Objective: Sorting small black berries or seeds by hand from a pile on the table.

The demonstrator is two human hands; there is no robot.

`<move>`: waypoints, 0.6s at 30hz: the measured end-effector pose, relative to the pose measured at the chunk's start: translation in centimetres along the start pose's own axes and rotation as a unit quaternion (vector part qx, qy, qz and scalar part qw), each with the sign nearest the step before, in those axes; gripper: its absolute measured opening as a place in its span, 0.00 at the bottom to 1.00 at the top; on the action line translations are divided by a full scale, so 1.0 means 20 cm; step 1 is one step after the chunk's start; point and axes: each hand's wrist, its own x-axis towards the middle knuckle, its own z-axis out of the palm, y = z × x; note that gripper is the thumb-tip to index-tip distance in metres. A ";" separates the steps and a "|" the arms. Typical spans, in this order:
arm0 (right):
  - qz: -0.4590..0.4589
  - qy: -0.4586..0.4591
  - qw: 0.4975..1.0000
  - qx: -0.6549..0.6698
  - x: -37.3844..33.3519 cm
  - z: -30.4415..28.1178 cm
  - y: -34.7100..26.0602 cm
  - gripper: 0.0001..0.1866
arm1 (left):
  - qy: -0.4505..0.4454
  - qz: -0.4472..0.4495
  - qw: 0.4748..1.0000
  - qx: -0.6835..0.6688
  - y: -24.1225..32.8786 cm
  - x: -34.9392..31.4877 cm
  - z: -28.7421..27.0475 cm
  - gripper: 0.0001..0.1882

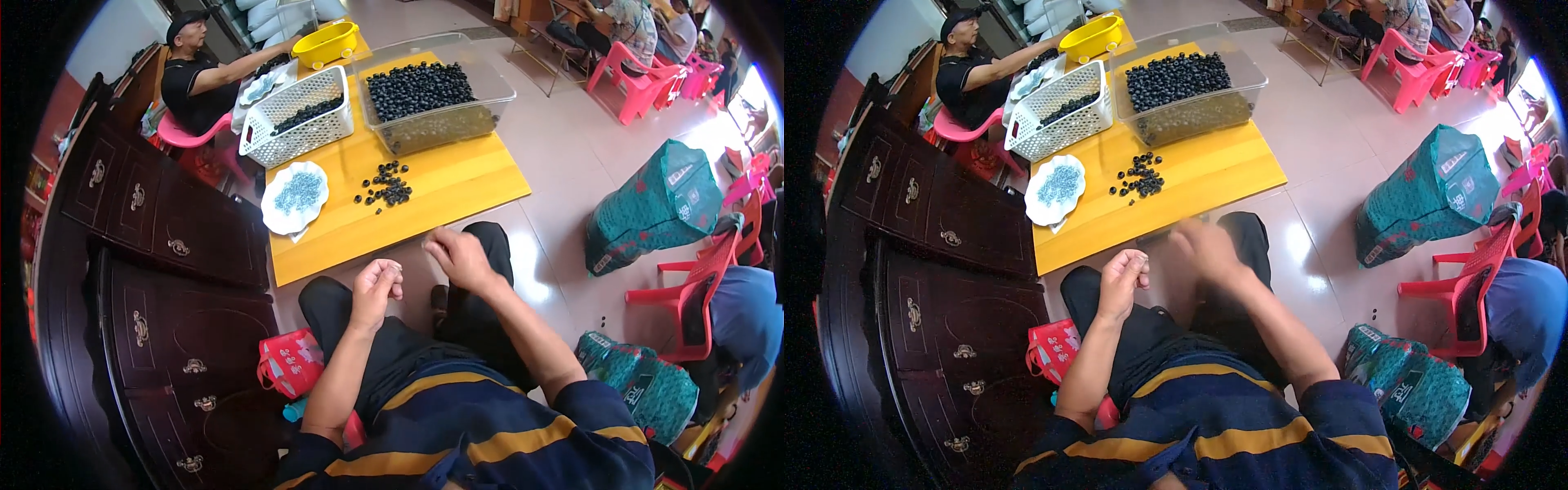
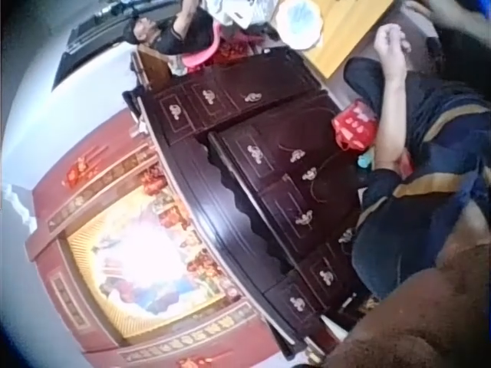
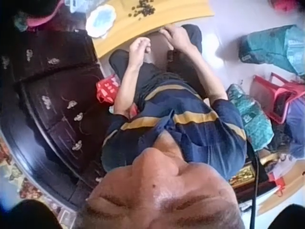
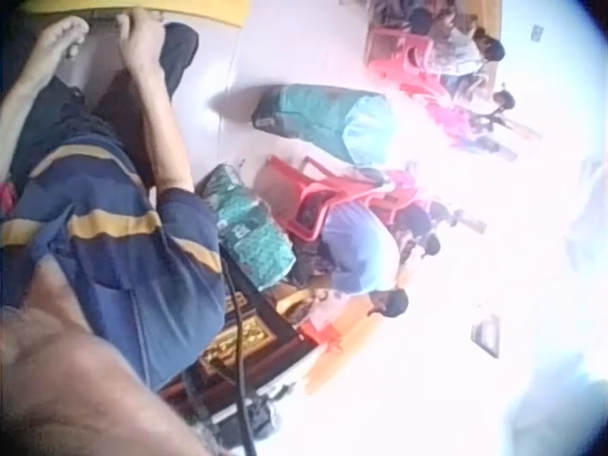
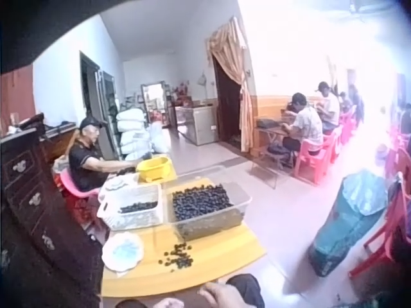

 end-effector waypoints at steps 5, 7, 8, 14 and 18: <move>-0.014 -0.016 0.987 -0.158 0.31 -0.01 0.06 0.10 | -0.003 -0.002 0.996 -0.089 0.04 -0.03 -0.01 0.07; 0.002 -0.044 0.977 -0.210 0.40 0.04 0.13 0.10 | -0.017 0.054 0.996 -0.072 0.06 -0.04 0.00 0.07; -0.001 -0.064 0.964 -0.260 0.44 0.05 0.16 0.11 | -0.016 0.056 0.995 -0.075 0.08 -0.05 0.01 0.07; -0.046 -0.115 0.921 -0.369 0.55 0.09 0.17 0.11 | -0.004 0.133 0.991 -0.006 0.16 -0.11 0.00 0.07; -0.019 -0.146 0.912 -0.384 0.57 0.11 0.14 0.11 | 0.022 0.187 0.980 0.069 0.20 -0.14 0.00 0.06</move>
